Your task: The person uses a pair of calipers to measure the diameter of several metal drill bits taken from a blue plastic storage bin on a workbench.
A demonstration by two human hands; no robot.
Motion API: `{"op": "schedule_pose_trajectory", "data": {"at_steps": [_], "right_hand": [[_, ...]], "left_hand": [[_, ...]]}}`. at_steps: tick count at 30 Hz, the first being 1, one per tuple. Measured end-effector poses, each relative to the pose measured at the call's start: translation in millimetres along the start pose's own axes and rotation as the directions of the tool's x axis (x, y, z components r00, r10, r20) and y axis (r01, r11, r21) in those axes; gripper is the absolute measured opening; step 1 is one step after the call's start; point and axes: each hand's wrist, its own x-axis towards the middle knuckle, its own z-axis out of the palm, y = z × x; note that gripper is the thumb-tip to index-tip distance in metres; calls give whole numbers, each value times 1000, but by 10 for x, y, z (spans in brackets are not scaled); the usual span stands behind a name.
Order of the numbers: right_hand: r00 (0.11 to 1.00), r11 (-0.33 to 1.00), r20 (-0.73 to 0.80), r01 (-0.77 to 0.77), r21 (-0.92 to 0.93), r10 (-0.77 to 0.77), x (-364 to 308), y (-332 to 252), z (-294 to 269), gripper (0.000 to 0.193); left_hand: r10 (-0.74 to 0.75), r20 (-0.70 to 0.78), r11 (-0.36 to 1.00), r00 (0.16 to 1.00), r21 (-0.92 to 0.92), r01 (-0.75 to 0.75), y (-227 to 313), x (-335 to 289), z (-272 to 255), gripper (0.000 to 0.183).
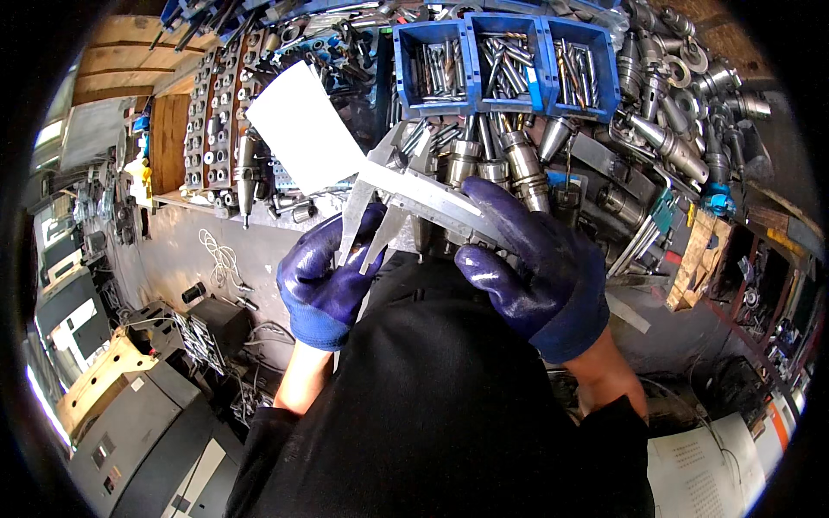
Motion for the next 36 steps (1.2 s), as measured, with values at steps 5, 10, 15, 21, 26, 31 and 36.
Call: {"op": "schedule_pose_trajectory", "data": {"at_steps": [5,10,15,21,26,31,36], "right_hand": [[998,999,54,-19,27,18,6,-20,-31,53],[998,999,59,10,38,-13,2,8,-20,56],[998,998,69,-3,63,-1,-11,20,-26,55],[996,998,69,-51,33,48,-29,-25,-51,52],[996,991,74,-67,112,59,-24,-40,-73,50],[997,989,61,-60,138,52,-25,-63,-69,47],[996,989,67,-63,135,54,-16,-64,-82,48]], "left_hand": [[-36,36,998,999,46,35,124,40,-8,31],[16,14,998,1000,62,-16,133,44,4,25],[-71,27,996,997,49,69,133,-10,1,34],[-23,37,995,999,95,19,138,0,-5,38],[-7,33,995,999,97,4,95,-28,-16,38],[-4,30,991,1000,134,0,99,-36,-12,38],[10,41,987,999,161,-17,95,-42,-14,38]]}}
